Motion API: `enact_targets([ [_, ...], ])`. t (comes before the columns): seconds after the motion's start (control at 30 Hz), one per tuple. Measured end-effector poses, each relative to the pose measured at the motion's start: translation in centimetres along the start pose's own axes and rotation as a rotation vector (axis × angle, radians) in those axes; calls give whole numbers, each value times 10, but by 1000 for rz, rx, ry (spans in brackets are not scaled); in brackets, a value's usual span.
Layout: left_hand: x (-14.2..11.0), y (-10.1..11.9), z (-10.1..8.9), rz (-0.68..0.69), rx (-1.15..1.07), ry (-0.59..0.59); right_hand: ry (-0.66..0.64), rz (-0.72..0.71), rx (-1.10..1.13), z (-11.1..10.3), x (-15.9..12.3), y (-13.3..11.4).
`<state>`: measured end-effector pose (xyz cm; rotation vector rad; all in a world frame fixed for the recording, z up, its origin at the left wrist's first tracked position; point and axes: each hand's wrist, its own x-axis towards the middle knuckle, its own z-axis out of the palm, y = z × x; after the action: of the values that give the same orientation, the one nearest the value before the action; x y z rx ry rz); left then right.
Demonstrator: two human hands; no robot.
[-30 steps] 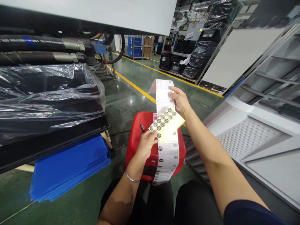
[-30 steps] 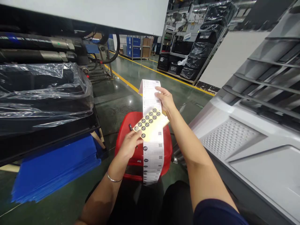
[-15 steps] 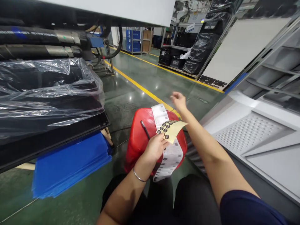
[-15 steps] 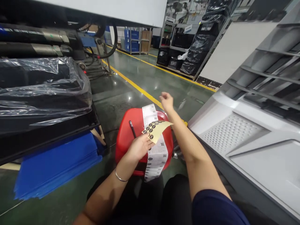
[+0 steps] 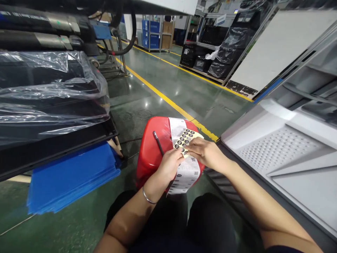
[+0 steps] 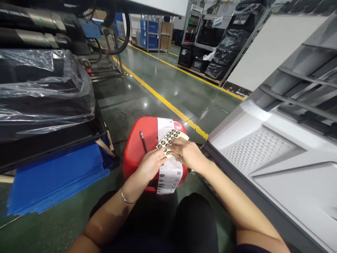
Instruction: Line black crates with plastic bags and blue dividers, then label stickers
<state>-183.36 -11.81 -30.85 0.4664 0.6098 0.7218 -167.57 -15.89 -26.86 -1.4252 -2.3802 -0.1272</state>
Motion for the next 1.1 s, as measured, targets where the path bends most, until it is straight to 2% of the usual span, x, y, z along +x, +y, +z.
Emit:
enact_targets([
  [0.17, -2, 2, 0, -19, -16, 44, 58, -105, -163, -1, -1, -6],
  [0.3, -2, 4, 1, -2, -13, 65, 85, -128, -168, -3, 2, -15],
  [0.4, -1, 14, -1, 21, -55, 44, 141, -76, 40, -3, 8, -16],
  [0.47, 2, 26, -6, 144, -99, 81, 154, 45, 293, 0, 12, -14],
  [0.53, 4, 41, -14, 307, -137, 182, 81, 212, 529, 5, 16, -8],
  [0.6, 7, 55, -24, 413, -142, 249, -80, 377, 681, 15, 21, 0],
  [0.7, 7, 69, -35, 465, -82, 222, -303, 528, 795, 32, 28, 12],
  [0.9, 5, 74, -41, 453, 49, 209, -440, 572, 734, 45, 38, 22],
  [1.1, 10, 73, -46, 480, 107, 168, -488, 505, 438, 44, 42, 10],
])
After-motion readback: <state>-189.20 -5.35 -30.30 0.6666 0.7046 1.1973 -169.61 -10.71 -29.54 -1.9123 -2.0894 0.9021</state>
